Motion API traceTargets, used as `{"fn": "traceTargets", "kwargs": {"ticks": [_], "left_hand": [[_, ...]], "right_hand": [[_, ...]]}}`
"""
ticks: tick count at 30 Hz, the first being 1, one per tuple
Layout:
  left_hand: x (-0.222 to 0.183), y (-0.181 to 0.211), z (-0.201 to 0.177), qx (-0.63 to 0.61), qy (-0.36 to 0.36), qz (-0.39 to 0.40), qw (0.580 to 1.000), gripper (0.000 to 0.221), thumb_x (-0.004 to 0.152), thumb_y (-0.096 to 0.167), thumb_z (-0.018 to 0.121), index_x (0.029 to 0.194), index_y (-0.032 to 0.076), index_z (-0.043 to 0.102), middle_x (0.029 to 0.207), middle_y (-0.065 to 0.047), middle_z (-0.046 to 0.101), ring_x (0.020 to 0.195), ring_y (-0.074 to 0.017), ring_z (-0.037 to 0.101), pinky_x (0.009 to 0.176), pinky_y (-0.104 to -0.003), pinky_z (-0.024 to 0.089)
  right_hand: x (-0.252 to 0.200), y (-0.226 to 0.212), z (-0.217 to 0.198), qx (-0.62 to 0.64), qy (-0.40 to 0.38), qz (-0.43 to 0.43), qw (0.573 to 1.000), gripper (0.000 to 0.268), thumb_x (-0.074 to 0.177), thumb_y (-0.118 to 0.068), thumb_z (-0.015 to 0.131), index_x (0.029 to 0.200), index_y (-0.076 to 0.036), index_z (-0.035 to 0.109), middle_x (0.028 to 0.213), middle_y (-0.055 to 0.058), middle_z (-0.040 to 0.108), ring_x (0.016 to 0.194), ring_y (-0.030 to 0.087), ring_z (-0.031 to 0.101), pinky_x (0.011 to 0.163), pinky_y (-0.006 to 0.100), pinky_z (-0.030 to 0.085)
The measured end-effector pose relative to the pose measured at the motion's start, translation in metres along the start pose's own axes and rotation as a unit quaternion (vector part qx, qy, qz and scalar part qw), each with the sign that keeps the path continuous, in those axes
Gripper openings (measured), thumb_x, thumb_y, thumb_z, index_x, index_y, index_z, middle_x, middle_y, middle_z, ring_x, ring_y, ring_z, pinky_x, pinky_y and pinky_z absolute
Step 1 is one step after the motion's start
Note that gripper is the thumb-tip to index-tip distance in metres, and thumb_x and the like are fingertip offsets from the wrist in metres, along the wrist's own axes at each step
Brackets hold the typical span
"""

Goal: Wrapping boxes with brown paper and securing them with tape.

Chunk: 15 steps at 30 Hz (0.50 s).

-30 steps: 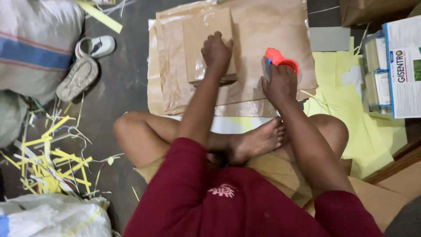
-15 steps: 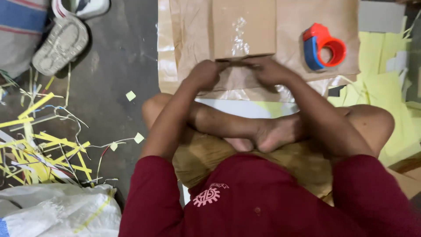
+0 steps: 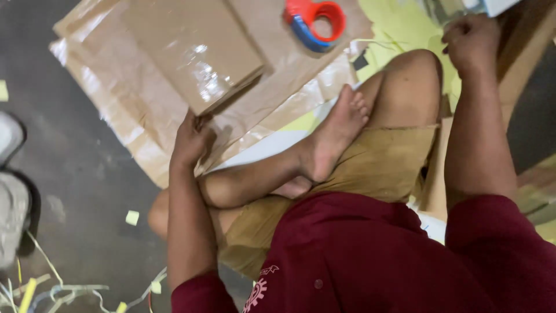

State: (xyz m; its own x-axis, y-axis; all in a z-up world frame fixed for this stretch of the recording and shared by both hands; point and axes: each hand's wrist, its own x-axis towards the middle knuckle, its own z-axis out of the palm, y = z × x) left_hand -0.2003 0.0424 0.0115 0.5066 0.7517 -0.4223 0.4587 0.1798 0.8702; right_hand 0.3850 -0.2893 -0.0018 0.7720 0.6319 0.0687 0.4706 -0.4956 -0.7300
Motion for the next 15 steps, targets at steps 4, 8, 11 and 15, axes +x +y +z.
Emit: {"fn": "traceTargets", "kwargs": {"ticks": [4, 8, 11, 15], "left_hand": [[0.0, -0.004, -0.002, 0.015, -0.093, 0.026, 0.995, 0.077, 0.082, -0.008, 0.055, 0.157, 0.002, 0.04, 0.136, -0.012, 0.062, 0.112, -0.0194, 0.061, 0.089, -0.03, 0.052], [0.012, -0.069, -0.021, -0.001, 0.03, -0.01, 0.999, 0.041, 0.098, -0.006, 0.056, 0.137, -0.011, 0.046, 0.111, -0.018, 0.059, 0.092, -0.0207, 0.054, 0.078, -0.031, 0.047], [0.007, -0.05, -0.012, -0.05, 0.04, -0.013, 0.998, 0.037, 0.095, -0.008, 0.055, 0.13, -0.016, 0.052, 0.119, -0.017, 0.058, 0.109, -0.0206, 0.053, 0.088, -0.031, 0.045], [-0.003, -0.033, 0.008, -0.09, -0.001, 0.023, 0.996, 0.062, 0.088, -0.011, 0.051, 0.15, -0.013, 0.05, 0.149, -0.02, 0.055, 0.133, -0.025, 0.052, 0.099, -0.03, 0.048]], "right_hand": [[-0.047, 0.047, -0.015, -0.112, -0.035, 0.04, 0.992, 0.02, 0.099, -0.005, 0.069, 0.115, 0.0, 0.079, 0.103, 0.018, 0.076, 0.083, 0.026, 0.074, 0.073, 0.04, 0.058], [-0.081, 0.05, -0.018, -0.193, 0.04, -0.041, 0.979, 0.035, 0.094, -0.023, 0.081, 0.116, 0.004, 0.076, 0.115, 0.023, 0.073, 0.104, 0.038, 0.07, 0.089, 0.044, 0.055], [-0.081, 0.034, -0.021, -0.241, -0.002, -0.084, 0.967, 0.042, 0.094, -0.032, 0.084, 0.115, 0.004, 0.076, 0.116, 0.023, 0.073, 0.108, 0.04, 0.067, 0.094, 0.047, 0.053], [-0.089, 0.044, -0.015, -0.316, 0.053, -0.183, 0.93, 0.054, 0.084, -0.046, 0.08, 0.111, 0.0, 0.077, 0.119, 0.02, 0.074, 0.109, 0.038, 0.066, 0.088, 0.045, 0.053]]}}
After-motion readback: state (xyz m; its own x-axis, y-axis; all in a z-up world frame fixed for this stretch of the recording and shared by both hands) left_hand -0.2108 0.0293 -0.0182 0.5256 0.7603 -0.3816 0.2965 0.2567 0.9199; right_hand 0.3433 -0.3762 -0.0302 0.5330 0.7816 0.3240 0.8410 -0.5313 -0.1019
